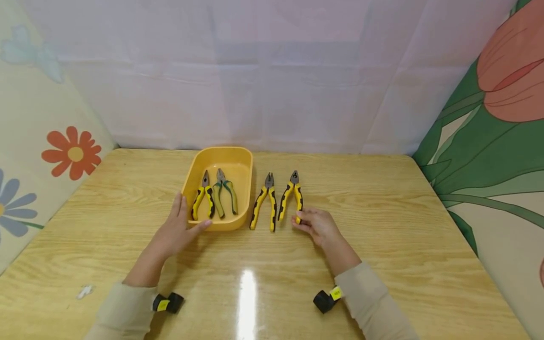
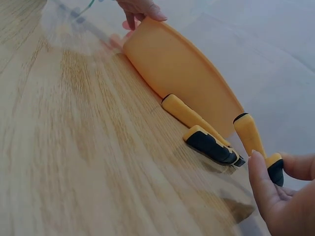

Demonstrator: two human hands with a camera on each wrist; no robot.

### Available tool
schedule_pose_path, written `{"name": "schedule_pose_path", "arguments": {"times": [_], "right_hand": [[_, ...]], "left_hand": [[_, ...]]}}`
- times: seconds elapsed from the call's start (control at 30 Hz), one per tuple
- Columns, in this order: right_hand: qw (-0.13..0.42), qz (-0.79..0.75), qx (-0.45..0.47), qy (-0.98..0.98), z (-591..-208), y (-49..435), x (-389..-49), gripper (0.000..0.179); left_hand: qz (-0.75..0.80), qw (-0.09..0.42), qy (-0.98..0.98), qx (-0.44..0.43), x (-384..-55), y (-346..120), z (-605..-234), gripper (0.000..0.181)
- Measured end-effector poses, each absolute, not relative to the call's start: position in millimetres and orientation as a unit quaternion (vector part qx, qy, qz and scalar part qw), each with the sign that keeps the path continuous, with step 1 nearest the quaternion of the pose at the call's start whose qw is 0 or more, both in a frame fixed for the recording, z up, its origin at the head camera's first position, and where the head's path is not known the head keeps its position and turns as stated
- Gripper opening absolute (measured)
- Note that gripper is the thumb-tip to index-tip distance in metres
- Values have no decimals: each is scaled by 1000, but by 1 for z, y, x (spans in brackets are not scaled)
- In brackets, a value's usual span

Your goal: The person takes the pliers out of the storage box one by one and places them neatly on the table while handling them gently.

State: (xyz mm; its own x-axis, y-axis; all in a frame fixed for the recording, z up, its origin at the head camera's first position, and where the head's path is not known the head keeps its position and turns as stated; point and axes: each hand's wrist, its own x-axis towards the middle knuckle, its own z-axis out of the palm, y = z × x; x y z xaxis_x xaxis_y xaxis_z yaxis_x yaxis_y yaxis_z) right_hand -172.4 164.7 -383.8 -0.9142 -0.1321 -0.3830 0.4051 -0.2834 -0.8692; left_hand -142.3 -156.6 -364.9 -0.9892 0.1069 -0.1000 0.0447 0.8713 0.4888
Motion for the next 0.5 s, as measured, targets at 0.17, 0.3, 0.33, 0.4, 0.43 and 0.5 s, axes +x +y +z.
{"name": "schedule_pose_path", "arguments": {"times": [0.17,0.3,0.33,0.4,0.43,0.5], "right_hand": [[170,-792,121,574,-386,167,-172,48],[171,-787,123,580,-387,167,-172,46],[170,-786,122,581,-388,167,-172,46],[171,-785,121,583,-388,167,-172,48],[171,-785,120,583,-388,168,-172,48],[171,-785,122,583,-389,168,-171,48]], "left_hand": [[247,63,966,40,-142,-157,-365,99],[245,65,967,40,-142,-157,-364,99],[244,64,967,41,-142,-156,-364,100],[245,64,967,41,-142,-157,-364,100],[245,64,967,42,-142,-157,-364,100],[244,63,967,44,-142,-157,-364,101]]}}
